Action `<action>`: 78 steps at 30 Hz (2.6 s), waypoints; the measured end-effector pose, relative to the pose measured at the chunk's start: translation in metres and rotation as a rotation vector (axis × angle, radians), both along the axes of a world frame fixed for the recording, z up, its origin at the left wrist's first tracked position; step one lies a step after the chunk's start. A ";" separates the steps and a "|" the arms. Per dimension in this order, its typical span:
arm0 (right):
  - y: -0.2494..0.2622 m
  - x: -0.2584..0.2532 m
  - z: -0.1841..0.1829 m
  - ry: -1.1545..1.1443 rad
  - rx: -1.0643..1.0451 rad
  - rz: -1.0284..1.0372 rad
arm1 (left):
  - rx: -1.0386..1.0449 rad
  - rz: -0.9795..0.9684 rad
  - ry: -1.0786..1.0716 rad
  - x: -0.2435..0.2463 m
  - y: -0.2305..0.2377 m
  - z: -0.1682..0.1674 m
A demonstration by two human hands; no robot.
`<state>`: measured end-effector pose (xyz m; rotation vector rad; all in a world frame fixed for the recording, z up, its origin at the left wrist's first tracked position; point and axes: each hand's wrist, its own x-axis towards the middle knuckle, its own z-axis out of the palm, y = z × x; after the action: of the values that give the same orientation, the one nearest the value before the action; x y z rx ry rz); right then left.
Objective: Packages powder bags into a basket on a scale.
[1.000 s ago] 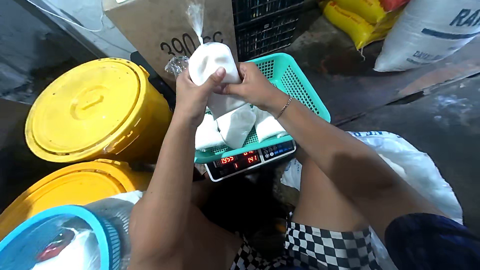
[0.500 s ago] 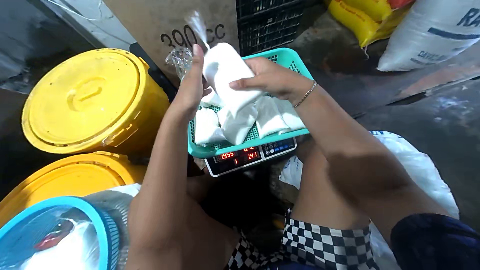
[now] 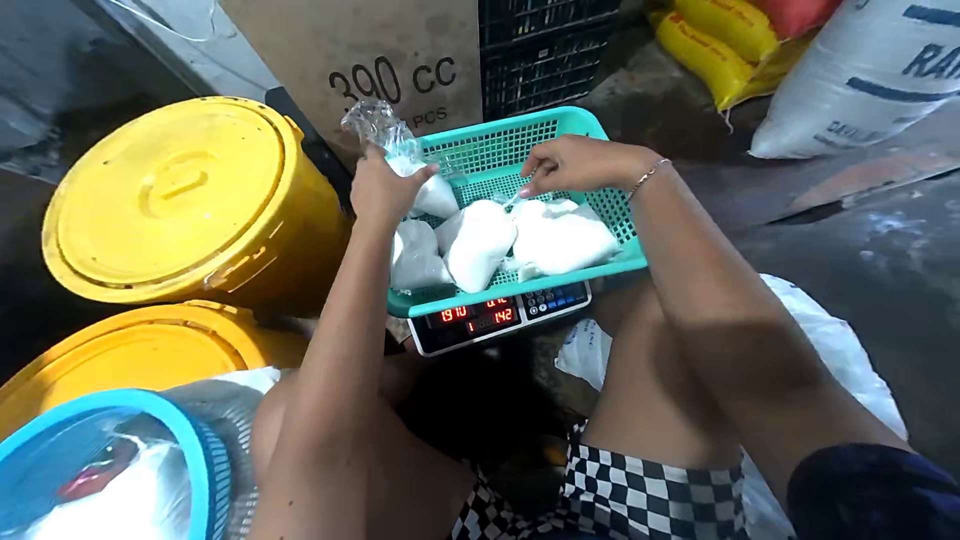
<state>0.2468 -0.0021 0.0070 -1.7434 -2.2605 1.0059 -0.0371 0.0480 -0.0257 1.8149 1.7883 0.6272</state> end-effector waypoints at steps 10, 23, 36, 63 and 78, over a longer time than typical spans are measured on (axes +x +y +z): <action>0.011 -0.052 -0.006 0.276 0.143 -0.125 | 0.325 -0.296 -0.451 0.007 0.007 0.000; -0.003 -0.068 0.026 0.764 0.416 -0.065 | 0.079 -0.467 -0.452 0.009 -0.036 0.058; -0.015 -0.053 0.042 0.727 0.611 -0.152 | 0.462 -0.449 -0.601 0.020 -0.049 0.067; -0.019 -0.046 0.053 0.830 0.501 -0.030 | 0.091 -0.638 -0.644 0.047 -0.027 -0.040; -0.024 -0.047 0.064 0.835 0.366 -0.095 | 0.030 -0.587 -0.664 0.049 -0.034 -0.032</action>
<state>0.1995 -0.0261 0.0712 -0.9955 -1.6615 0.9687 0.0123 0.0144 -0.0574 1.7439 0.7731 0.8723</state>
